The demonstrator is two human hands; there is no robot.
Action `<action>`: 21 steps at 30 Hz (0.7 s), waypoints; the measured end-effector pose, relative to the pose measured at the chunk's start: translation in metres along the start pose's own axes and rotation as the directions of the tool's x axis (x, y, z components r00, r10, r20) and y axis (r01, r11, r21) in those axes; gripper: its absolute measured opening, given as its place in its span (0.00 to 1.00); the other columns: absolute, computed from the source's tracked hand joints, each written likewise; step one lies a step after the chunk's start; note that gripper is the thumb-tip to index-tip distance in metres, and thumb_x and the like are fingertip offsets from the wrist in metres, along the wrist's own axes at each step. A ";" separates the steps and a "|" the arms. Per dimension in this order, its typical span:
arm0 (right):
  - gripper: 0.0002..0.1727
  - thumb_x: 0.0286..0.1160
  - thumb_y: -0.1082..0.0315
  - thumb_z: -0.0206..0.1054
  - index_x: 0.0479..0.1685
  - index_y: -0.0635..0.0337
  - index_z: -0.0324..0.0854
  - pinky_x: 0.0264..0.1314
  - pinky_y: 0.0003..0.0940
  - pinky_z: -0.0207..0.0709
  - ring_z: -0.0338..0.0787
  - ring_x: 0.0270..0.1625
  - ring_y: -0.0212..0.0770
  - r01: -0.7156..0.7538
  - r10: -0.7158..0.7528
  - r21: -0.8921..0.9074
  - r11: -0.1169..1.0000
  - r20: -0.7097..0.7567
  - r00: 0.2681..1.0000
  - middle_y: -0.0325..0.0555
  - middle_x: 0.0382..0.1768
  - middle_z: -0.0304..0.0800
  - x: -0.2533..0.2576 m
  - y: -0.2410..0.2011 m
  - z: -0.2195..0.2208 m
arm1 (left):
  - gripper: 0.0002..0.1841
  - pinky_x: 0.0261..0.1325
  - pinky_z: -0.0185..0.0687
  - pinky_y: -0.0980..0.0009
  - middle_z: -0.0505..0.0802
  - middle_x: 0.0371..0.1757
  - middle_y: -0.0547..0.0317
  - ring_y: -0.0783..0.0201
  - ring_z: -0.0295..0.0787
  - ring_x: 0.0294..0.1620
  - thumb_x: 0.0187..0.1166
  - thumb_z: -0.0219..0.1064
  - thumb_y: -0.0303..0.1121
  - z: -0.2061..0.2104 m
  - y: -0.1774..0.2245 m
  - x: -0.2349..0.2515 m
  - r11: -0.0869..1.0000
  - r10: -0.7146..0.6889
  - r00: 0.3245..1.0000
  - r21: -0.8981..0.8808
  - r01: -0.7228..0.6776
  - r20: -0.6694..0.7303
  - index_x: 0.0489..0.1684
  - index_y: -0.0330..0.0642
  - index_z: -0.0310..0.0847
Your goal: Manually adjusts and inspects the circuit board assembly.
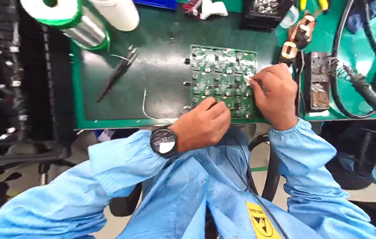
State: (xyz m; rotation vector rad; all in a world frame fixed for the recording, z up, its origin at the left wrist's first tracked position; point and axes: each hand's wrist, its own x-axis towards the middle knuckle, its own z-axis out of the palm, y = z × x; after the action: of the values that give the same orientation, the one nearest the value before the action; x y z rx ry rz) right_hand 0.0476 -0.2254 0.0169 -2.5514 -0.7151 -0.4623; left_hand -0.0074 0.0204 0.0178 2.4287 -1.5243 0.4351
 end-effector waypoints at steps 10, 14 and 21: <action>0.09 0.81 0.72 0.66 0.41 0.67 0.91 0.60 0.46 0.81 0.89 0.54 0.56 0.070 -0.074 0.051 0.996 0.085 0.994 0.56 0.43 0.92 -0.007 -0.020 -0.004 | 0.14 0.57 0.81 0.50 0.94 0.55 0.42 0.47 0.90 0.57 0.87 0.51 0.20 0.003 0.027 -0.007 0.996 -0.081 0.997 0.031 0.082 -0.015 0.54 0.28 0.86; 0.09 0.79 0.70 0.69 0.42 0.67 0.92 0.59 0.44 0.82 0.90 0.54 0.52 0.011 -0.017 0.100 0.995 0.060 0.998 0.56 0.44 0.93 0.000 -0.020 -0.033 | 0.17 0.68 0.78 0.47 0.95 0.57 0.44 0.48 0.90 0.64 0.89 0.62 0.41 -0.020 0.002 -0.021 0.916 -0.395 0.913 -0.121 0.383 -0.106 0.55 0.36 0.89; 0.09 0.81 0.74 0.67 0.44 0.66 0.93 0.54 0.45 0.77 0.86 0.52 0.54 0.186 -0.193 0.119 0.975 0.052 0.980 0.55 0.41 0.91 0.066 -0.070 0.008 | 0.32 0.77 0.65 0.39 0.82 0.80 0.46 0.42 0.73 0.83 0.82 0.67 0.52 -0.024 -0.046 -0.033 0.699 -0.706 0.708 -0.128 0.703 0.029 0.79 0.39 0.78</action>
State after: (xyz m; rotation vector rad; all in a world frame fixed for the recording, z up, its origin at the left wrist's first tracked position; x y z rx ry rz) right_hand 0.0638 -0.1409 0.0610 -2.4111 -0.9862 -0.3910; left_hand 0.0180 0.0765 0.0251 2.6340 -0.4724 0.1842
